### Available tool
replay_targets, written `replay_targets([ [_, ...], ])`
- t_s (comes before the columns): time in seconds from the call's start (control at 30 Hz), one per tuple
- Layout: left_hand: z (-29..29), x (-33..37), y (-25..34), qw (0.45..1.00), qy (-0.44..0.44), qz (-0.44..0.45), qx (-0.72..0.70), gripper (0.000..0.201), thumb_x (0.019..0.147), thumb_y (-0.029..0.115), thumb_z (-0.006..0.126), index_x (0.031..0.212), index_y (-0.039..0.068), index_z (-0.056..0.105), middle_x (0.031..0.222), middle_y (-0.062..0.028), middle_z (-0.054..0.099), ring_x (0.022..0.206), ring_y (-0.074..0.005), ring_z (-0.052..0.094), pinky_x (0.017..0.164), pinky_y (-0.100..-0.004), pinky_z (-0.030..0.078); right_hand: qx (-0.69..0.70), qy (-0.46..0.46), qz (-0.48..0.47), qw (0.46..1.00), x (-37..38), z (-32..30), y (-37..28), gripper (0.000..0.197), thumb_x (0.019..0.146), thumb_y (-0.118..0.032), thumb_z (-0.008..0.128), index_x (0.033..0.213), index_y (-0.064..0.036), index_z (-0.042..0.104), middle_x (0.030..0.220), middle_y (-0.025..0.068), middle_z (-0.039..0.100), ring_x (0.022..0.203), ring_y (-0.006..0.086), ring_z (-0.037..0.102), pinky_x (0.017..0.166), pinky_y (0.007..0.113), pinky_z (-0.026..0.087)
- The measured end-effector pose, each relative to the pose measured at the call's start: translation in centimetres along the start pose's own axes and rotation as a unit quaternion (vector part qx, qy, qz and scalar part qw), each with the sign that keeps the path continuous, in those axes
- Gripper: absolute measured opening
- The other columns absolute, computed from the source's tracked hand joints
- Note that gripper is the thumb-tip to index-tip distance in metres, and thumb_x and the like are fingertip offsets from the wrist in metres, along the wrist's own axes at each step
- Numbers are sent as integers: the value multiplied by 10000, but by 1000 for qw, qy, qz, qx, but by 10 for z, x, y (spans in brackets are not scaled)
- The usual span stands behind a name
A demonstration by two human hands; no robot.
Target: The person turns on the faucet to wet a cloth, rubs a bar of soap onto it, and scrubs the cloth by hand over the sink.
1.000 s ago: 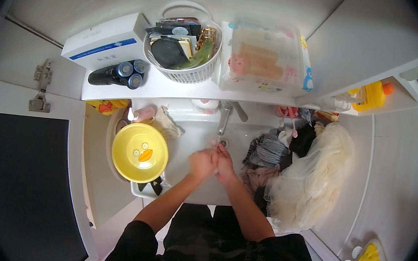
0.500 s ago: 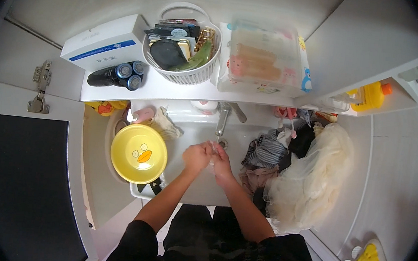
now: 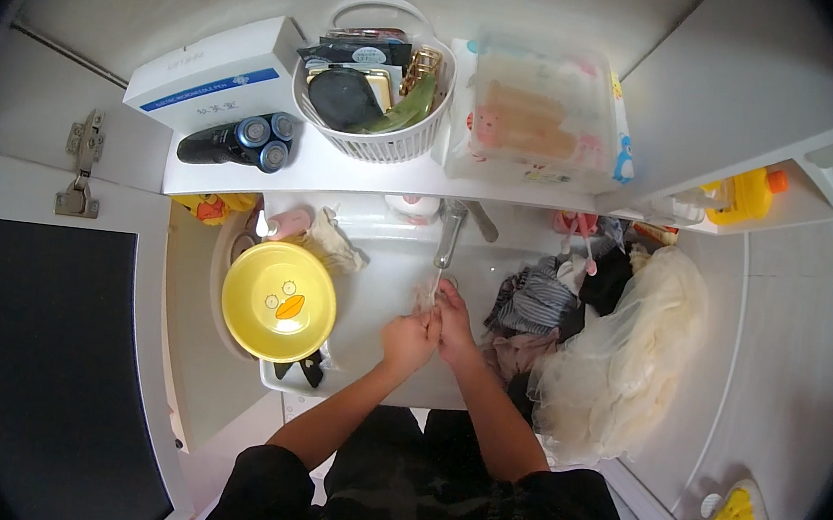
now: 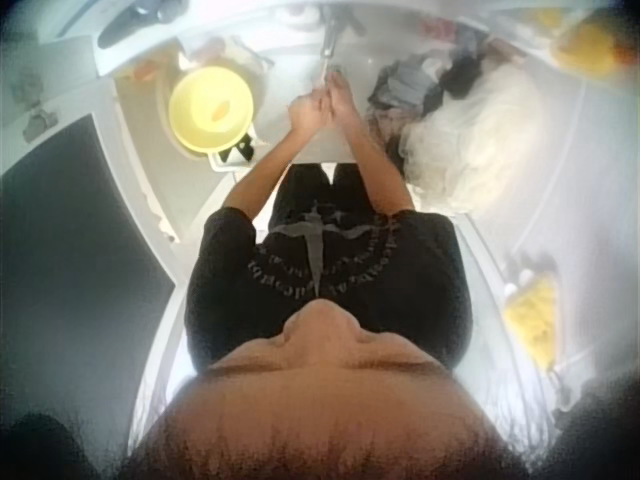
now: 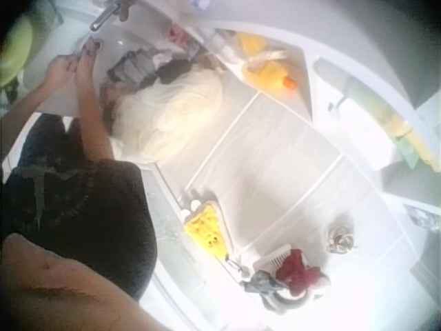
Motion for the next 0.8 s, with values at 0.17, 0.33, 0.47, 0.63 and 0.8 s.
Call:
replay_targets([
  [0.17, -17, 32, -12, 999, 24, -34, 3, 399, 919, 348, 512, 637, 94, 633, 576, -140, 604, 552, -370, 605, 530, -460, 486, -64, 66, -67, 994, -5, 7, 13, 310, 958, -92, 450, 1257, -75, 533, 1060, 11, 602, 933, 115, 565, 823, 251, 453],
  [0.33, -10, 12, 0, 1000, 13, -15, -21, 414, 916, 358, 521, 630, 80, 631, 580, -169, 593, 546, -387, 596, 527, -473, 479, -80, 24, -35, 996, 5, -5, 4, 342, 935, -42, 441, 1263, -73, 530, 1113, 26, 625, 969, 129, 583, 851, 248, 456],
  [0.47, -5, 24, -10, 999, 27, -38, -15, 400, 917, 361, 520, 653, 88, 645, 605, -179, 601, 575, -394, 595, 529, -478, 472, -57, 9, -54, 997, 7, -15, 15, 384, 956, -95, 456, 1337, -42, 475, 1235, 61, 567, 1077, 150, 548, 927, 272, 429],
  [0.63, 7, 40, -65, 978, -2, -122, -171, 411, 960, 341, 500, 671, 86, 643, 605, -134, 628, 524, -299, 584, 548, -395, 476, -122, 32, -106, 986, -18, 10, 2, 418, 974, -115, 475, 1383, -44, 424, 1273, 68, 542, 1098, 158, 534, 931, 282, 435],
  [0.8, 12, 29, -42, 787, -20, -257, -561, 390, 1021, 358, 446, 805, 87, 626, 655, 39, 531, 578, -61, 449, 561, -231, 393, -64, 107, -114, 986, -9, -31, -19, 478, 968, -182, 553, 1417, -104, 410, 1236, 42, 535, 1011, 120, 536, 807, 256, 463],
])
Point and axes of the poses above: each hand's wrist, its own x-axis towards the middle knuckle, its own z-axis out of the palm, y = z × x, the point moved 6 cm from there along x, towards the middle knuckle
